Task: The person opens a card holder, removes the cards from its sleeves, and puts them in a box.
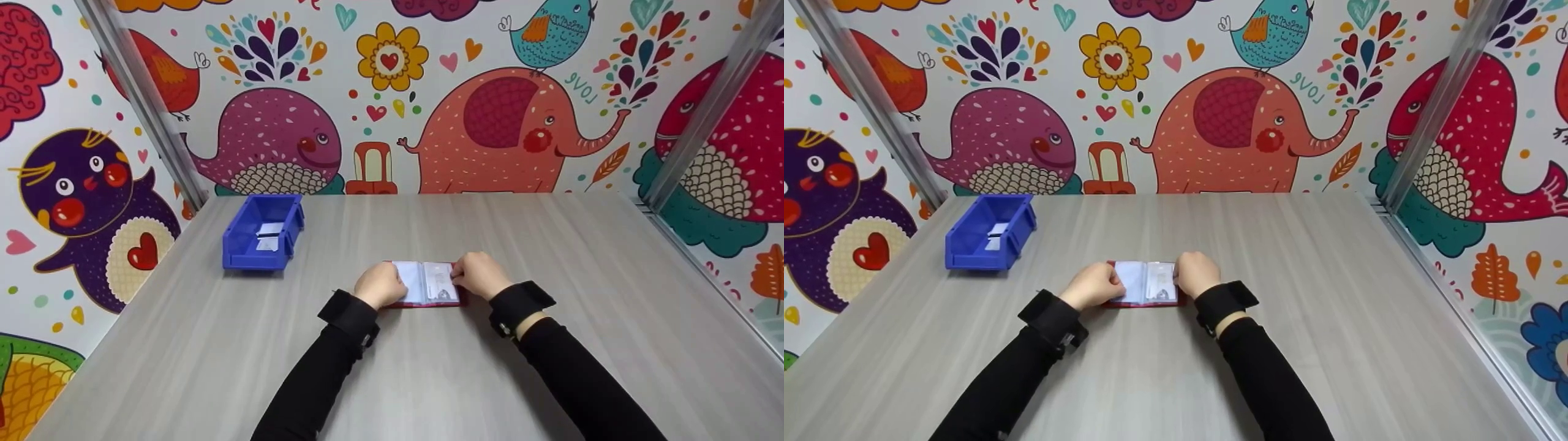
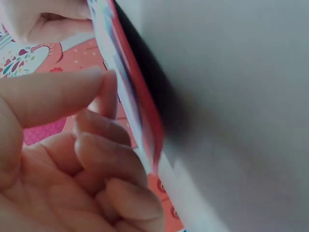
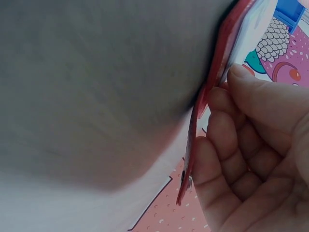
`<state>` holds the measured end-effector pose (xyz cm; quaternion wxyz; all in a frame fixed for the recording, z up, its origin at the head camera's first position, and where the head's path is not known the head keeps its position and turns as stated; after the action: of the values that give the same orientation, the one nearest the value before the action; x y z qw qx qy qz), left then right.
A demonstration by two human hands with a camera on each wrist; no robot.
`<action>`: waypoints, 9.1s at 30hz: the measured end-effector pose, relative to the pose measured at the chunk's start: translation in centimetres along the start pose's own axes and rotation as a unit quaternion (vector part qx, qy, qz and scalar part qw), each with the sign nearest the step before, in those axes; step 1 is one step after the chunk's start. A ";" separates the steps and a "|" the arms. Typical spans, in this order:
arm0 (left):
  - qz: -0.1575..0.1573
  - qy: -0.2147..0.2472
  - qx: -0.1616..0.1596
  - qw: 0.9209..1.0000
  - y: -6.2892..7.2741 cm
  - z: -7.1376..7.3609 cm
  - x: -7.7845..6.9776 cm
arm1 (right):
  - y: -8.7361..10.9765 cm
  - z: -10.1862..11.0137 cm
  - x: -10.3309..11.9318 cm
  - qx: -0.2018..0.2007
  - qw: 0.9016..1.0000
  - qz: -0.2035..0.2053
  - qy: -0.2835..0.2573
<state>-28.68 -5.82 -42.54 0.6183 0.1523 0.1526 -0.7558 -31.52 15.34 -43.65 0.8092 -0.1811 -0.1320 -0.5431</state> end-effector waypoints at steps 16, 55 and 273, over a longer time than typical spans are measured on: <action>-0.043 0.067 -0.010 0.997 -0.2 -1.4 -2.0 | -0.1 0.0 0.0 -0.008 1.000 0.005 0.004; 0.021 0.021 0.043 0.999 -0.8 -2.1 -2.9 | 0.1 0.1 0.0 -0.017 1.000 0.022 0.005; 0.343 0.250 -0.426 0.799 2.0 7.7 16.9 | -0.1 -0.1 -0.2 -0.018 1.000 0.011 -0.002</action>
<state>-30.27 -24.46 -42.71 0.7799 0.0997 0.5459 -0.2894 -31.68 15.45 -43.83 0.8116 -0.1987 -0.1218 -0.5357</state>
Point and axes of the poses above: each hand's wrist, its own y-axis away from the middle knuckle, its own z-axis out of the back of the hand, x = y × z, the point moved 1 cm from there along -y, towards the middle knuckle, and after that the axes turned 3 degrees about -y, right-handed, at the moved point
